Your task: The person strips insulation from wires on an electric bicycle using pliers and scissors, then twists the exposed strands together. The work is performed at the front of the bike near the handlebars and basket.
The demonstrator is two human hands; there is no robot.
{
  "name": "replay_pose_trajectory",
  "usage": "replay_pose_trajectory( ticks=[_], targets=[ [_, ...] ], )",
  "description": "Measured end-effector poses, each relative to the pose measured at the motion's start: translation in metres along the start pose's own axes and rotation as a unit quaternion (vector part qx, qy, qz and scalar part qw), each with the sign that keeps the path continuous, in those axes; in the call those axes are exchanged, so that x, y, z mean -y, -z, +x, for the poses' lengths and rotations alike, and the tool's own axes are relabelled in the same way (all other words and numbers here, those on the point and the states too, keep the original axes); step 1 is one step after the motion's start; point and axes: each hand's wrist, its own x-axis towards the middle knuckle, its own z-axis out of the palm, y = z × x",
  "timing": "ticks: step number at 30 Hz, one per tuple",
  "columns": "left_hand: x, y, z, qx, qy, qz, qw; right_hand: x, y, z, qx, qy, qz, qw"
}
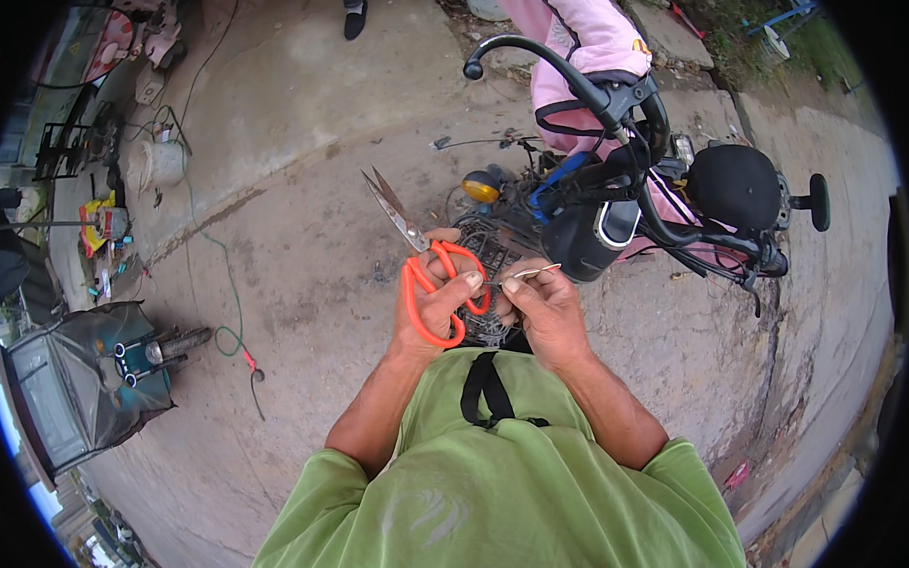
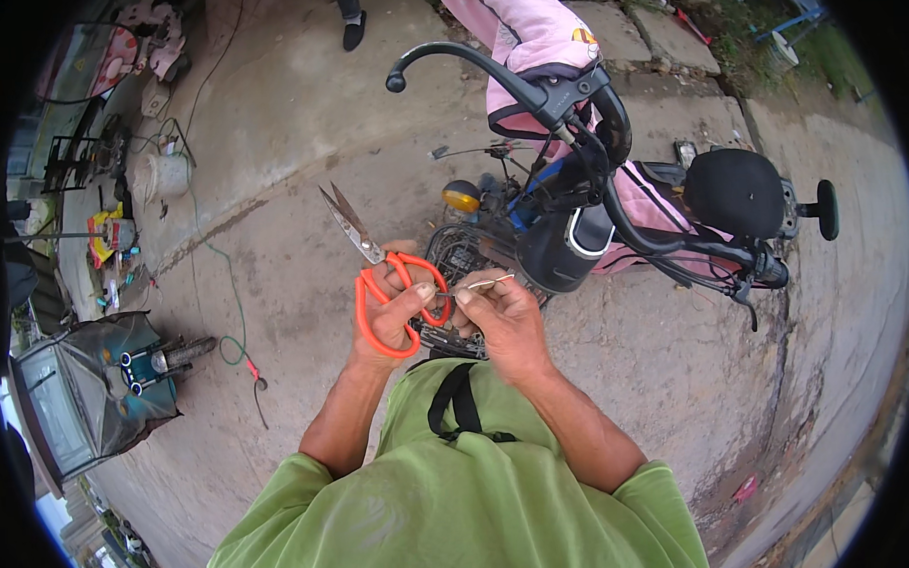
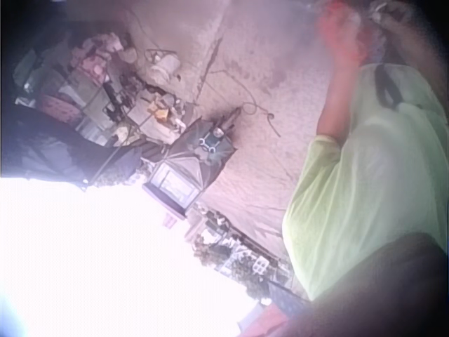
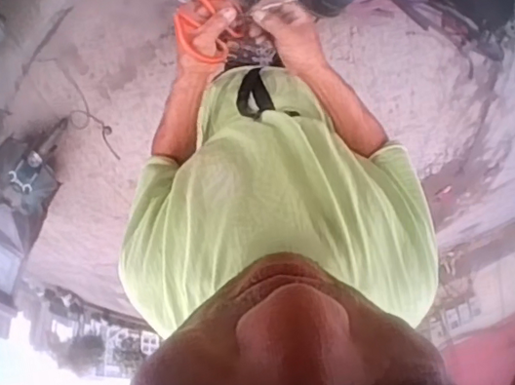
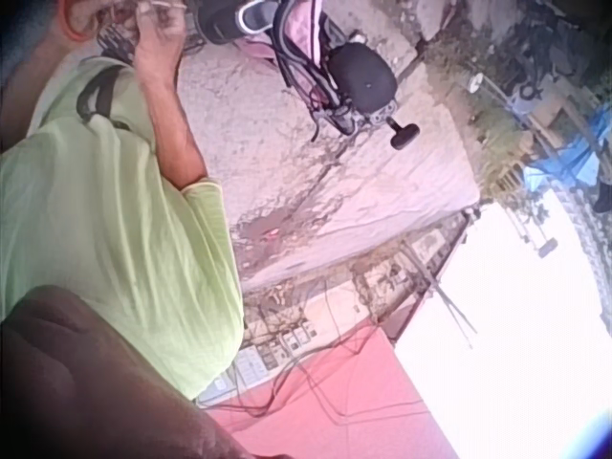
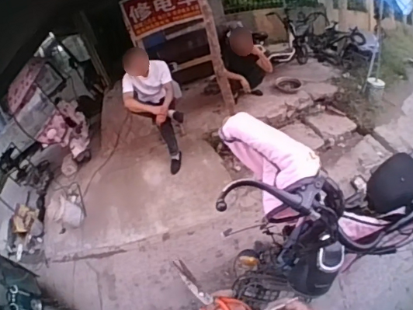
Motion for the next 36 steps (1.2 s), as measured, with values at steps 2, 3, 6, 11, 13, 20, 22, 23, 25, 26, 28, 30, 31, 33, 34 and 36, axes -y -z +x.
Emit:
replay_pose_trajectory(
  ticks=[2,3,6,11,13,20,22,23,25,26,28,30,31,33,34,36],
  targets=[
    [0.001,0.020,0.001,0.030,-0.006,0.097,0.995,0.002,0.008,0.005,0.007,0.026,-0.010,1.000],
    [0.000,0.027,0.000,0.045,-0.010,0.146,0.988,0.004,0.011,0.008,0.010,0.040,-0.016,0.999],
    [0.000,0.027,-0.024,0.052,0.002,0.264,0.963,0.011,0.011,0.014,-0.004,0.059,-0.007,0.998],
    [0.018,0.036,-0.057,0.170,0.119,0.269,0.941,0.007,0.009,0.017,0.000,0.042,0.021,0.999],
    [0.019,0.034,-0.057,0.178,0.103,0.281,0.937,0.005,0.008,0.016,0.015,0.029,0.008,0.999],
    [0.011,0.028,-0.053,0.185,0.064,0.352,0.915,0.006,0.002,0.010,0.031,0.031,-0.047,0.998],
    [0.007,0.025,-0.053,0.182,0.068,0.349,0.917,0.005,0.004,0.008,0.037,0.030,-0.063,0.997],
    [0.006,0.022,-0.053,0.180,0.069,0.349,0.917,0.006,0.004,0.007,0.040,0.031,-0.071,0.996],
    [0.005,0.020,-0.055,0.179,0.061,0.362,0.913,0.006,0.004,0.005,0.043,0.039,-0.074,0.996],
    [0.005,0.019,-0.055,0.178,0.058,0.368,0.911,0.006,0.004,0.004,0.044,0.042,-0.075,0.995],
    [0.007,0.019,-0.057,0.177,0.057,0.376,0.908,0.007,0.004,0.002,0.037,0.039,-0.072,0.996],
    [0.009,0.018,-0.059,0.170,0.074,0.386,0.904,0.007,0.006,0.000,0.031,0.037,-0.074,0.996],
    [0.009,0.017,-0.060,0.164,0.093,0.391,0.901,0.007,0.008,0.000,0.028,0.037,-0.078,0.996],
    [0.010,0.016,-0.061,0.146,0.135,0.368,0.908,0.006,0.010,-0.001,0.021,0.034,-0.081,0.996],
    [0.008,0.015,-0.062,0.133,0.159,0.340,0.917,0.008,0.010,-0.002,0.016,0.032,-0.080,0.996],
    [0.011,0.016,-0.062,0.106,0.153,0.305,0.934,0.012,0.010,-0.003,0.017,0.015,-0.092,0.995]
  ],
)
